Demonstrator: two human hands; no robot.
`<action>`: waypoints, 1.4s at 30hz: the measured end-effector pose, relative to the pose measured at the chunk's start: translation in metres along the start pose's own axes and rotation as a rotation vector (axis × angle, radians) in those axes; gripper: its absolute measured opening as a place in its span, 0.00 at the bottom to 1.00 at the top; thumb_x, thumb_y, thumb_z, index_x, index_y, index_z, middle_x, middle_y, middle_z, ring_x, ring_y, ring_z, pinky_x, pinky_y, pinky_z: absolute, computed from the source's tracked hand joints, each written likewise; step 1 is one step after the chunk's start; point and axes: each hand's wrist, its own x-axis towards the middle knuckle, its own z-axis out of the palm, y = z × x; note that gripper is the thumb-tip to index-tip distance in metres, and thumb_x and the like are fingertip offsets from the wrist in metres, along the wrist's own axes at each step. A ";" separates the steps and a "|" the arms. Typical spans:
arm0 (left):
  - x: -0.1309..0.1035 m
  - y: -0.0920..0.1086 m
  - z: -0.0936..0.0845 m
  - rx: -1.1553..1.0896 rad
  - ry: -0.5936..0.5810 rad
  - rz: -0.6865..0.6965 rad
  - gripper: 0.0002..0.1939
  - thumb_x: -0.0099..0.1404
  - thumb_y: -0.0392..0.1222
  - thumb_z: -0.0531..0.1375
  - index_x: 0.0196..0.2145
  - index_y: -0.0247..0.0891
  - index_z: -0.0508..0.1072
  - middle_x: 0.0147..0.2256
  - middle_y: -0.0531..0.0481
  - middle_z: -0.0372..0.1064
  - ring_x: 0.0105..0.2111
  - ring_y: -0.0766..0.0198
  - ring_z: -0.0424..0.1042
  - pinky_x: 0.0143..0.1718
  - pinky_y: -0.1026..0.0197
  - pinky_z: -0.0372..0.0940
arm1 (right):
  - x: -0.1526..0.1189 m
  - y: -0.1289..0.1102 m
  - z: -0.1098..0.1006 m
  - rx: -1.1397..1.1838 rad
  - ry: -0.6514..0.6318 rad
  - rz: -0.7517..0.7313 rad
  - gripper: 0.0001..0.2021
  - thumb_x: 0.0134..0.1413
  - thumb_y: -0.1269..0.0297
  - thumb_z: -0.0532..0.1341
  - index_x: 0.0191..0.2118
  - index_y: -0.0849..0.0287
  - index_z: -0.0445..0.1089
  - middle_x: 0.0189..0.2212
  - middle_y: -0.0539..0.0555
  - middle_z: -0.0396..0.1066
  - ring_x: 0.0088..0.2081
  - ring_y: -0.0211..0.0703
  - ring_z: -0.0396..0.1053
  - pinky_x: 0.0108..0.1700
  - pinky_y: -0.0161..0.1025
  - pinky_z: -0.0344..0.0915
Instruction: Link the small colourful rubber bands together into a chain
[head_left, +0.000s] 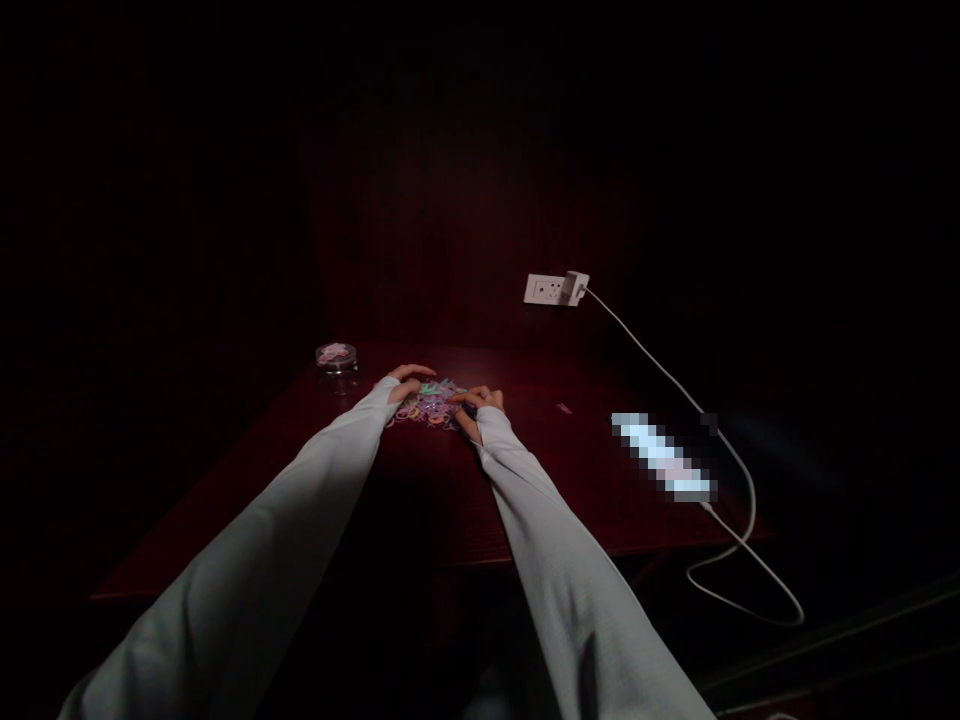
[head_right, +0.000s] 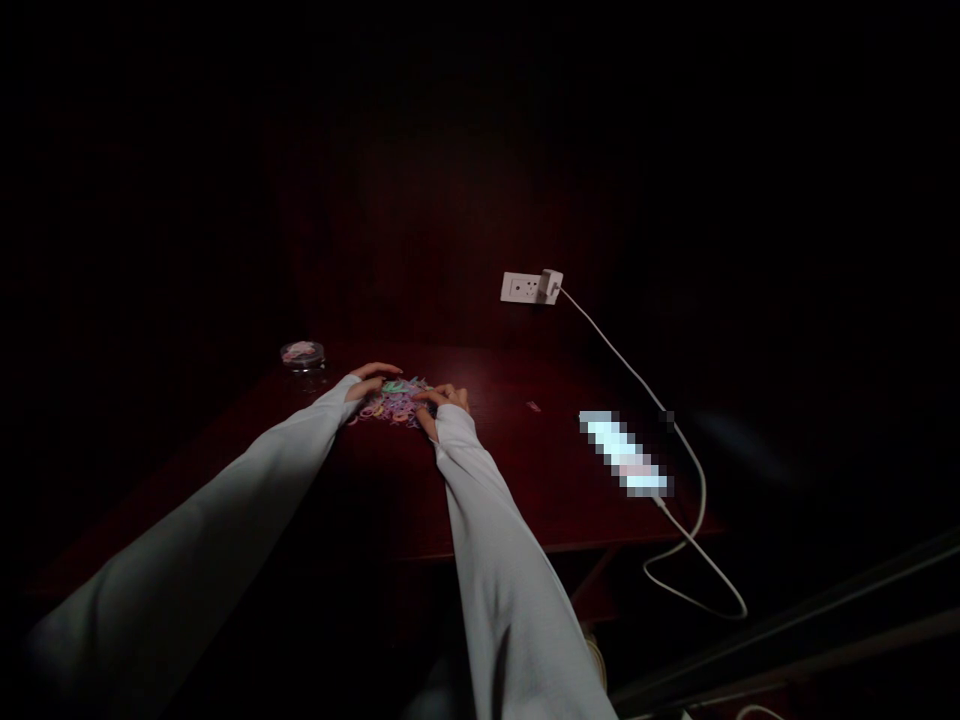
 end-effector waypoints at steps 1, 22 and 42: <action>-0.001 -0.001 0.001 0.057 0.007 0.029 0.22 0.54 0.41 0.57 0.45 0.43 0.83 0.50 0.49 0.79 0.53 0.51 0.74 0.61 0.49 0.66 | 0.000 0.000 0.000 0.001 0.003 -0.001 0.12 0.62 0.63 0.64 0.49 0.47 0.81 0.45 0.54 0.69 0.51 0.50 0.59 0.58 0.46 0.61; 0.002 -0.009 0.002 0.251 0.098 0.109 0.09 0.61 0.46 0.65 0.33 0.40 0.84 0.39 0.44 0.83 0.41 0.53 0.80 0.47 0.56 0.72 | -0.001 0.000 -0.002 0.040 0.009 -0.019 0.11 0.62 0.62 0.64 0.47 0.48 0.81 0.43 0.54 0.71 0.49 0.50 0.60 0.56 0.46 0.61; 0.004 -0.017 0.008 0.064 0.220 -0.088 0.08 0.54 0.42 0.62 0.31 0.38 0.79 0.27 0.49 0.78 0.29 0.60 0.77 0.33 0.63 0.72 | -0.005 -0.021 -0.004 -0.208 -0.182 -0.182 0.24 0.64 0.60 0.63 0.64 0.46 0.70 0.65 0.50 0.68 0.57 0.52 0.59 0.60 0.47 0.59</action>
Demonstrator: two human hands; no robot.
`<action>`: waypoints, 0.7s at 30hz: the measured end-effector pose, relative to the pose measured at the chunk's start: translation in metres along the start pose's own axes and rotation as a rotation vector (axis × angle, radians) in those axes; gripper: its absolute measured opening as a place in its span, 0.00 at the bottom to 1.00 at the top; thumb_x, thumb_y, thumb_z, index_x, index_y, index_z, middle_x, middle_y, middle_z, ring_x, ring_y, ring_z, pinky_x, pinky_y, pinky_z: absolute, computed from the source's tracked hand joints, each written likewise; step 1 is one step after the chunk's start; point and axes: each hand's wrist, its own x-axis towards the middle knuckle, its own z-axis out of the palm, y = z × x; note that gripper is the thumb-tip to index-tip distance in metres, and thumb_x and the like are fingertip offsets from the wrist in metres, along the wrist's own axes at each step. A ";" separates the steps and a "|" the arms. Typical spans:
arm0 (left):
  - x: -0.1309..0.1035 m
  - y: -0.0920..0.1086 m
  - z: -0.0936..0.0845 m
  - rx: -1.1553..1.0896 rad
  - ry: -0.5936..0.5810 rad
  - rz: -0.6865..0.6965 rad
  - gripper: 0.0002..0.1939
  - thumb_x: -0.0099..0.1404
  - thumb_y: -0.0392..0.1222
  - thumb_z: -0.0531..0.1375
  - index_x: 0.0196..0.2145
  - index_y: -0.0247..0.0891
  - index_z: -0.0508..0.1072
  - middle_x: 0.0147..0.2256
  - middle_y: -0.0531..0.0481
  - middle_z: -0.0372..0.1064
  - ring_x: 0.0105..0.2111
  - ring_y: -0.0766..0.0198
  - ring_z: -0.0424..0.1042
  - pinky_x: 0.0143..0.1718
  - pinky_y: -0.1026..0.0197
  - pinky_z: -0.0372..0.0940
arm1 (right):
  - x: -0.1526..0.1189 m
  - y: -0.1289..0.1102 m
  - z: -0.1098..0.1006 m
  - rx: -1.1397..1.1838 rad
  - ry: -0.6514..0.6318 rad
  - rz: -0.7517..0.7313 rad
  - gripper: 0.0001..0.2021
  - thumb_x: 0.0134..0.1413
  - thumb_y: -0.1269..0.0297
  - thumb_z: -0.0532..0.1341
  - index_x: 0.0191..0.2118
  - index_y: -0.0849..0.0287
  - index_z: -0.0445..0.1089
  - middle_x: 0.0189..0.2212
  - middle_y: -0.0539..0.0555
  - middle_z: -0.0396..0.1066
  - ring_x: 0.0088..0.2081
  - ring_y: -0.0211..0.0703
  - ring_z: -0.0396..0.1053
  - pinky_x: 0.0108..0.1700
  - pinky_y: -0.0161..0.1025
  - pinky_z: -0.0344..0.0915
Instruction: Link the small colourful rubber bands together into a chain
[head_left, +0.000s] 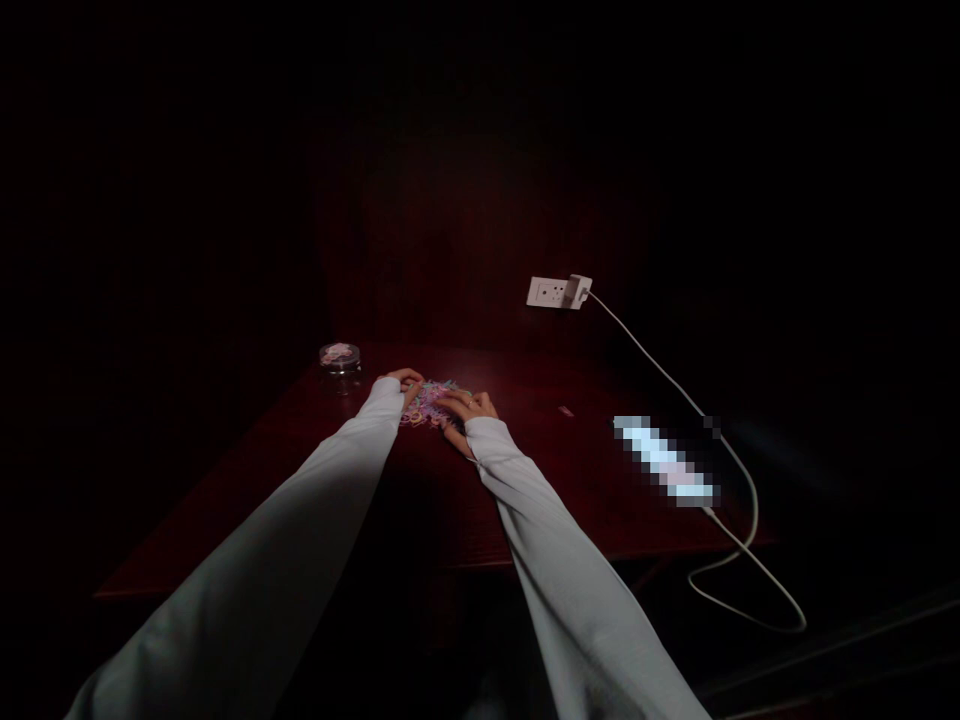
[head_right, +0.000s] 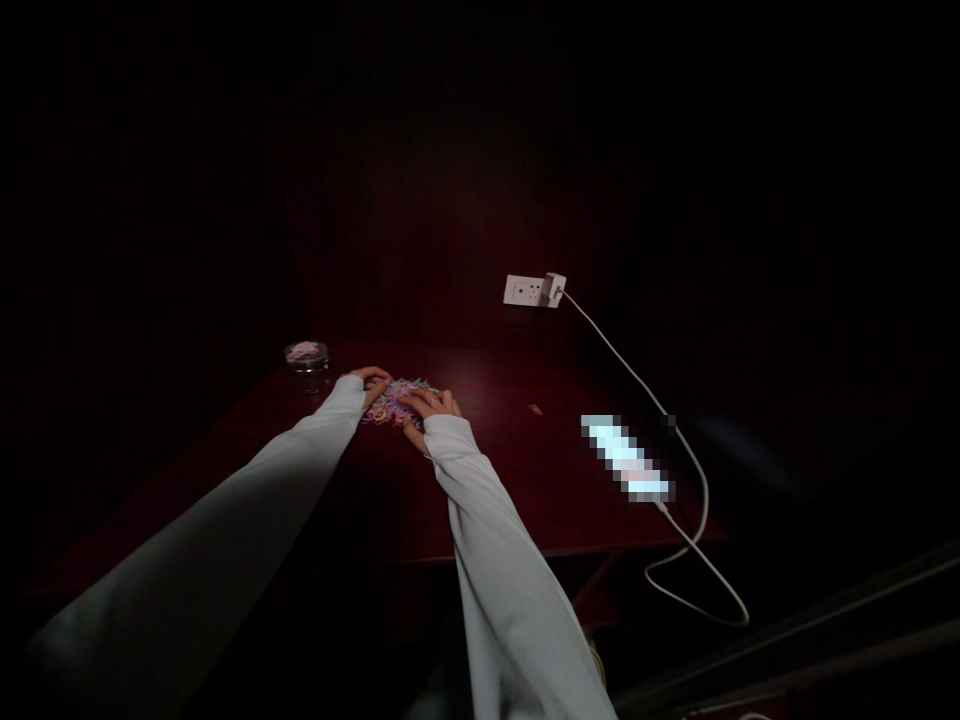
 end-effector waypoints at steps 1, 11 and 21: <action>0.000 -0.001 0.001 -0.009 0.003 0.003 0.08 0.54 0.42 0.62 0.31 0.38 0.78 0.27 0.49 0.78 0.29 0.60 0.77 0.33 0.63 0.72 | -0.001 -0.002 0.000 -0.024 -0.016 -0.009 0.23 0.64 0.59 0.62 0.64 0.45 0.70 0.66 0.49 0.66 0.58 0.52 0.59 0.61 0.48 0.60; -0.003 0.005 0.002 0.075 0.037 0.093 0.09 0.56 0.43 0.62 0.32 0.41 0.80 0.32 0.48 0.81 0.32 0.59 0.78 0.36 0.62 0.71 | -0.002 -0.002 0.008 -0.038 -0.005 -0.016 0.21 0.64 0.57 0.64 0.61 0.46 0.74 0.63 0.52 0.71 0.59 0.54 0.62 0.61 0.50 0.62; -0.010 0.024 0.001 0.187 0.009 0.235 0.09 0.64 0.44 0.60 0.36 0.43 0.82 0.42 0.47 0.80 0.44 0.56 0.77 0.52 0.56 0.68 | 0.002 0.003 0.009 0.063 0.028 0.021 0.24 0.61 0.59 0.67 0.63 0.46 0.73 0.60 0.51 0.74 0.57 0.53 0.62 0.59 0.50 0.63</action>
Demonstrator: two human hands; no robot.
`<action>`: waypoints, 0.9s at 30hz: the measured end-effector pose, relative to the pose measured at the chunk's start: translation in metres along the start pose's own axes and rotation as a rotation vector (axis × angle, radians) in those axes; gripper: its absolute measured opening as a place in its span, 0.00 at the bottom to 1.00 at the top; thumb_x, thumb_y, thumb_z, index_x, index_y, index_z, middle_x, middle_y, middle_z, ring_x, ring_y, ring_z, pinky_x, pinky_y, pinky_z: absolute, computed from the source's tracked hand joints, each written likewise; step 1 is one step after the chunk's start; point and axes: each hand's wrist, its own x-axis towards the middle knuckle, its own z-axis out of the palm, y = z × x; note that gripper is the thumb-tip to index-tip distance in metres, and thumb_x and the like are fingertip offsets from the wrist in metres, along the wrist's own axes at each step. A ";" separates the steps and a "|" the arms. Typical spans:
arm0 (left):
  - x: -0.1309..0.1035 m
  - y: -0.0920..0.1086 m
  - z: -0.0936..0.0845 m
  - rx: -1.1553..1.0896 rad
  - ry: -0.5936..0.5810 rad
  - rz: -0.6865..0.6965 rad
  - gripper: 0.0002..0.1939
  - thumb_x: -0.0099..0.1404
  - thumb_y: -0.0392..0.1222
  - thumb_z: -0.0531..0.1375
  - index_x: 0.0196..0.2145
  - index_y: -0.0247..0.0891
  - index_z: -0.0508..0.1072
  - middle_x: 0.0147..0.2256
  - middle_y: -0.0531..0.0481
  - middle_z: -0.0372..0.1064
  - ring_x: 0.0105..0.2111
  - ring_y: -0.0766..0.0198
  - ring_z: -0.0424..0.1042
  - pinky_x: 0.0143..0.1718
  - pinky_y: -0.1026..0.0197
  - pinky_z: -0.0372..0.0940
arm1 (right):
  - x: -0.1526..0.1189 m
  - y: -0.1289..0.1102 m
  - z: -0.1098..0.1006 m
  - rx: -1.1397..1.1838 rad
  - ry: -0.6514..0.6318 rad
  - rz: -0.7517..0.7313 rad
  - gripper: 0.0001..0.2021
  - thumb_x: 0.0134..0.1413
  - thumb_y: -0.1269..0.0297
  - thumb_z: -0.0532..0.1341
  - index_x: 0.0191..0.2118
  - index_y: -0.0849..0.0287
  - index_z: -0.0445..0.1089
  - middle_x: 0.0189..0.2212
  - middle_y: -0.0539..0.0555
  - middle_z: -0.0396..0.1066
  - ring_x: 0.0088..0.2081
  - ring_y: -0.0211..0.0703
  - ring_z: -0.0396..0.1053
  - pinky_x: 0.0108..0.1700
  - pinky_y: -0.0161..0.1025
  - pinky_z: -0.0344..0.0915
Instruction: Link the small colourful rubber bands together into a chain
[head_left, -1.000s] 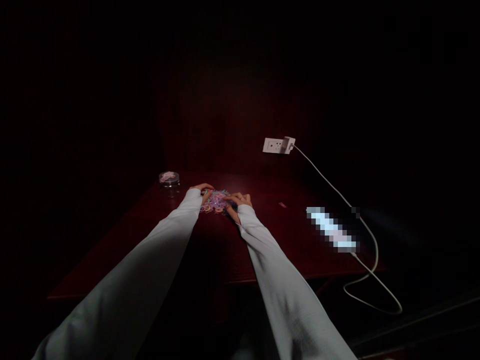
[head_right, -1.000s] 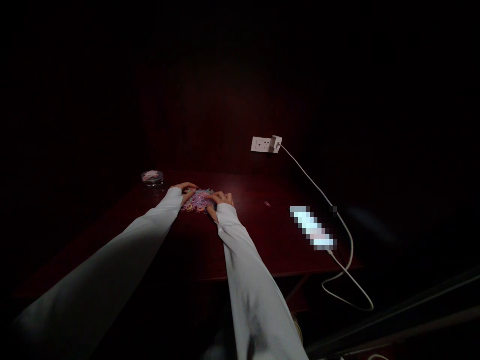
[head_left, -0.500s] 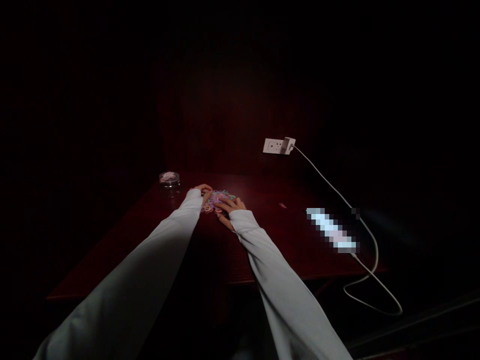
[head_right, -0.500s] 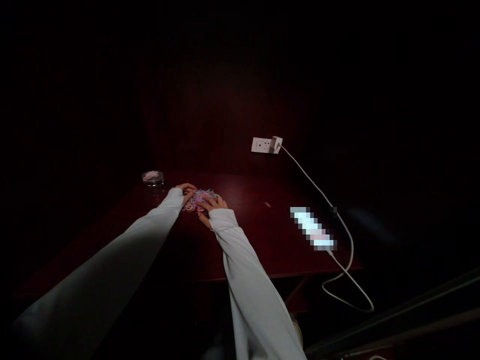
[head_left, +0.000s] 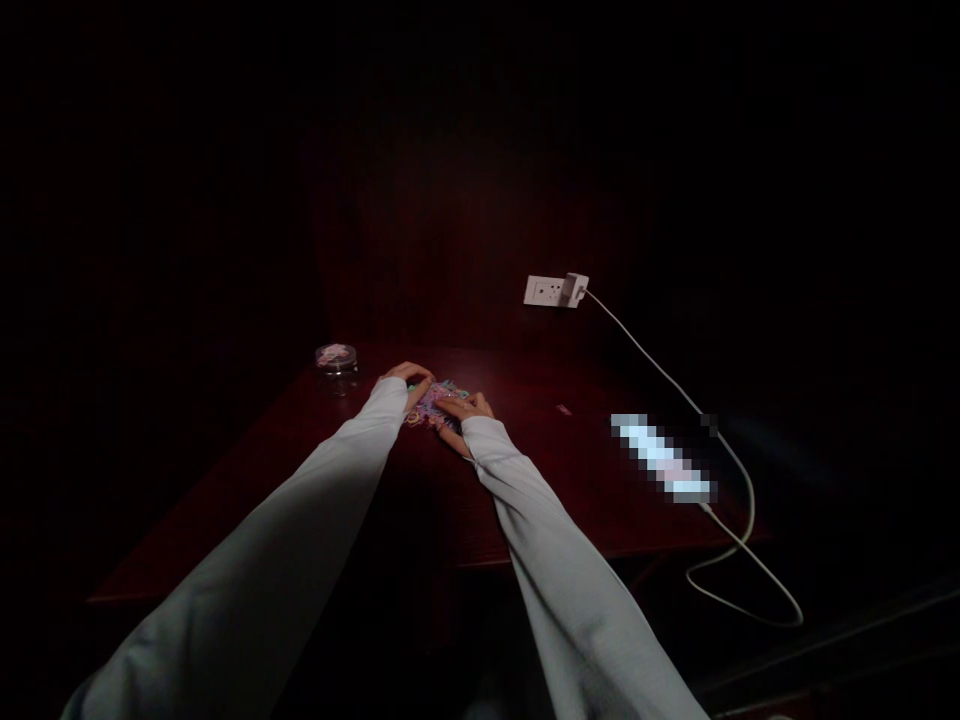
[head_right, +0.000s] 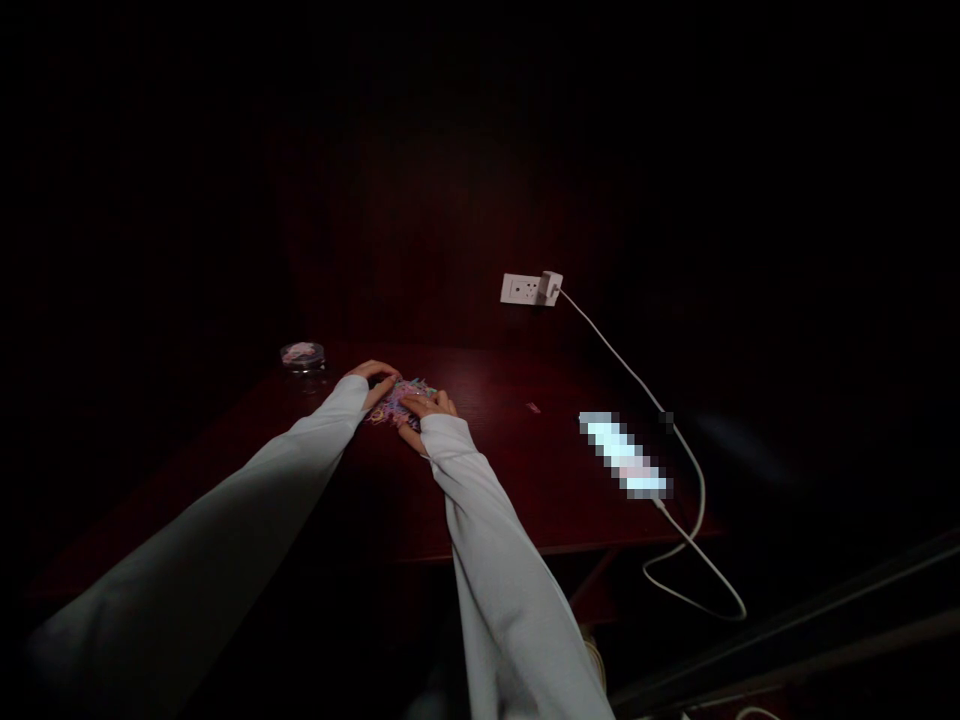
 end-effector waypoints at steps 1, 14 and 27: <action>0.000 0.001 0.001 0.013 -0.010 0.006 0.09 0.64 0.44 0.61 0.36 0.43 0.82 0.43 0.47 0.80 0.46 0.55 0.76 0.55 0.55 0.67 | 0.000 0.000 -0.001 0.008 0.002 0.005 0.25 0.61 0.59 0.67 0.63 0.46 0.73 0.60 0.51 0.74 0.56 0.53 0.62 0.59 0.49 0.63; -0.006 0.008 -0.002 0.106 -0.118 0.067 0.08 0.65 0.47 0.64 0.37 0.46 0.84 0.48 0.49 0.81 0.49 0.51 0.72 0.57 0.48 0.59 | 0.000 -0.001 -0.008 0.050 0.020 -0.001 0.25 0.60 0.61 0.67 0.63 0.49 0.73 0.62 0.51 0.72 0.55 0.52 0.62 0.59 0.48 0.63; 0.011 -0.006 0.007 -0.264 -0.014 0.008 0.12 0.64 0.50 0.63 0.30 0.40 0.80 0.41 0.43 0.81 0.45 0.54 0.78 0.56 0.51 0.68 | 0.001 0.000 -0.011 0.073 0.120 0.092 0.06 0.62 0.65 0.64 0.41 0.51 0.81 0.49 0.52 0.78 0.53 0.50 0.62 0.57 0.46 0.57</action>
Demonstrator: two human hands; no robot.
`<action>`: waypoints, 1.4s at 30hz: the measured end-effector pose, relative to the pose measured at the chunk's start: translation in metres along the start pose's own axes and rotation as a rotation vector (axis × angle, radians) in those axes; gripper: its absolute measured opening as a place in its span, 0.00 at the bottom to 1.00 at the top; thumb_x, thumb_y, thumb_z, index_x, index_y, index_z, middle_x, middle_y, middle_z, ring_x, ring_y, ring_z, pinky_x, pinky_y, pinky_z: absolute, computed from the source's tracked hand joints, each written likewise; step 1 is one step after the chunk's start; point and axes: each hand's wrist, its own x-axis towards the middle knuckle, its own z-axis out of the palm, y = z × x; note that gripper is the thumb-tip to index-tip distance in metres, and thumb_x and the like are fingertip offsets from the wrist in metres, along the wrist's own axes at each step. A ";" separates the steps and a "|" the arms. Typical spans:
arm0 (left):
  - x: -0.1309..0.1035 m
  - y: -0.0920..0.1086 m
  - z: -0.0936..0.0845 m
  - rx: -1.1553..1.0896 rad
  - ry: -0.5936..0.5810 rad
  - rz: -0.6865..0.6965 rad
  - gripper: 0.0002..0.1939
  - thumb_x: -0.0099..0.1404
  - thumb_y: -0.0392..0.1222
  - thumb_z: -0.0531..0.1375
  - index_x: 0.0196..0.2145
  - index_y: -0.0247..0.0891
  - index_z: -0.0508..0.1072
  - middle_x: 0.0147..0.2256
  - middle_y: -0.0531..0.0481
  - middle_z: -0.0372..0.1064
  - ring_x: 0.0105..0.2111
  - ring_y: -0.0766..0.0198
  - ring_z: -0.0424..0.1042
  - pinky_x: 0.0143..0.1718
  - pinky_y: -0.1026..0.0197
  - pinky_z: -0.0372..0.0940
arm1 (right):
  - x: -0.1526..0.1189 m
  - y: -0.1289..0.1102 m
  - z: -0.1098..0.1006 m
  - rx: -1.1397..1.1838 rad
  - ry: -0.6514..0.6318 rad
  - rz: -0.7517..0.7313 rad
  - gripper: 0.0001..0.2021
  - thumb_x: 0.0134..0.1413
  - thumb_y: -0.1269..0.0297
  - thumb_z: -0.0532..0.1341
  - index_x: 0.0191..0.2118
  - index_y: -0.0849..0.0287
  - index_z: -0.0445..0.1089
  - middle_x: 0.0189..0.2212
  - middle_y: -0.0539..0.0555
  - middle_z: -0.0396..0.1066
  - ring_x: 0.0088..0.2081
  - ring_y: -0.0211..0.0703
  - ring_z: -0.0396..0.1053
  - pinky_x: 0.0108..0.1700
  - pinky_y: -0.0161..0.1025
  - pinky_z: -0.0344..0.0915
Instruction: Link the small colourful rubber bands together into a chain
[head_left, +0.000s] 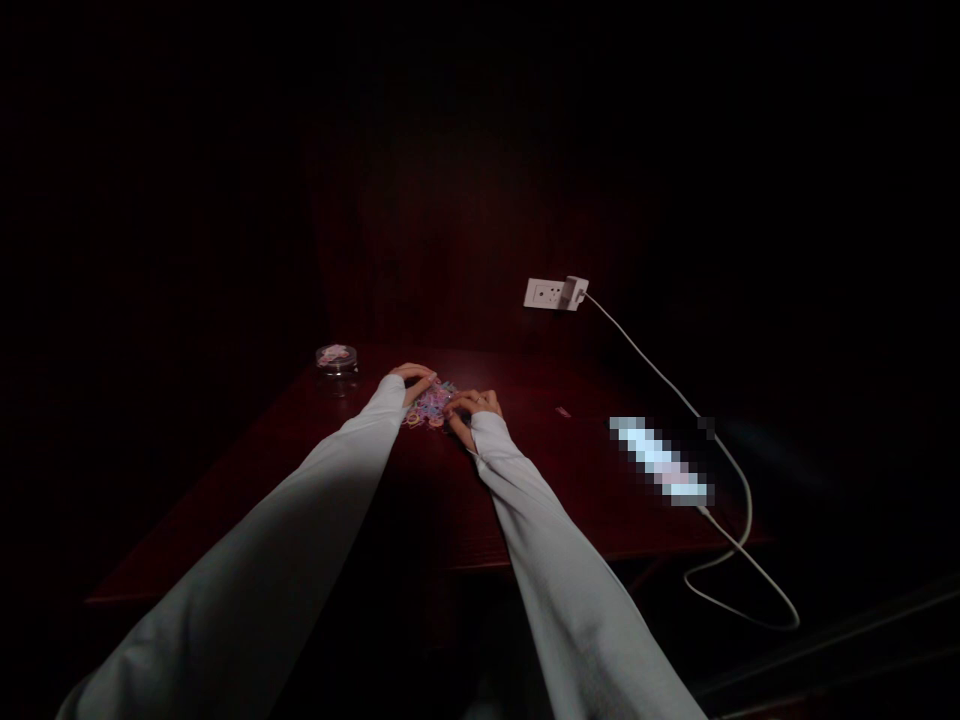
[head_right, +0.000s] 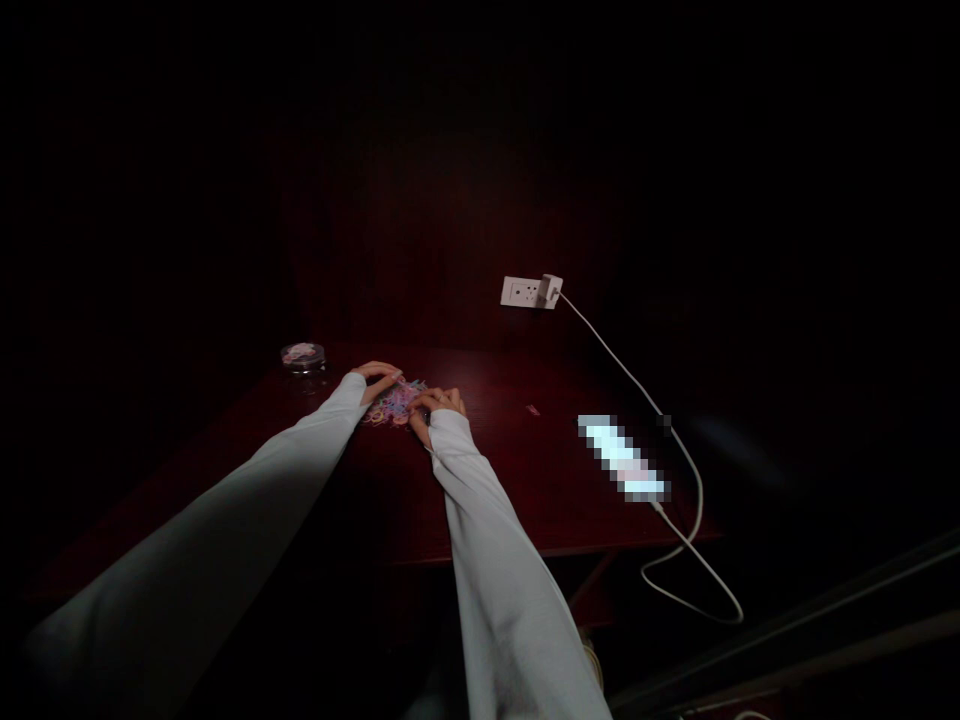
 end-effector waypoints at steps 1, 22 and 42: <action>0.000 0.001 0.001 -0.018 -0.008 0.000 0.12 0.64 0.49 0.63 0.30 0.39 0.81 0.42 0.42 0.81 0.46 0.53 0.79 0.57 0.51 0.68 | 0.001 0.000 0.000 0.001 0.008 0.013 0.07 0.62 0.64 0.64 0.41 0.51 0.81 0.48 0.52 0.78 0.52 0.50 0.63 0.57 0.46 0.57; -0.005 0.024 0.010 0.064 -0.068 0.006 0.10 0.65 0.44 0.64 0.28 0.42 0.83 0.45 0.46 0.82 0.51 0.51 0.76 0.61 0.46 0.63 | 0.008 0.009 0.007 0.055 0.180 0.077 0.10 0.66 0.54 0.62 0.40 0.49 0.81 0.43 0.54 0.76 0.50 0.51 0.65 0.56 0.48 0.63; -0.015 0.025 0.002 0.185 -0.021 -0.059 0.11 0.69 0.45 0.59 0.34 0.45 0.82 0.47 0.53 0.82 0.52 0.56 0.74 0.61 0.50 0.58 | 0.012 0.026 0.006 -0.019 0.219 0.108 0.08 0.63 0.56 0.64 0.39 0.48 0.82 0.41 0.52 0.77 0.48 0.49 0.64 0.51 0.43 0.61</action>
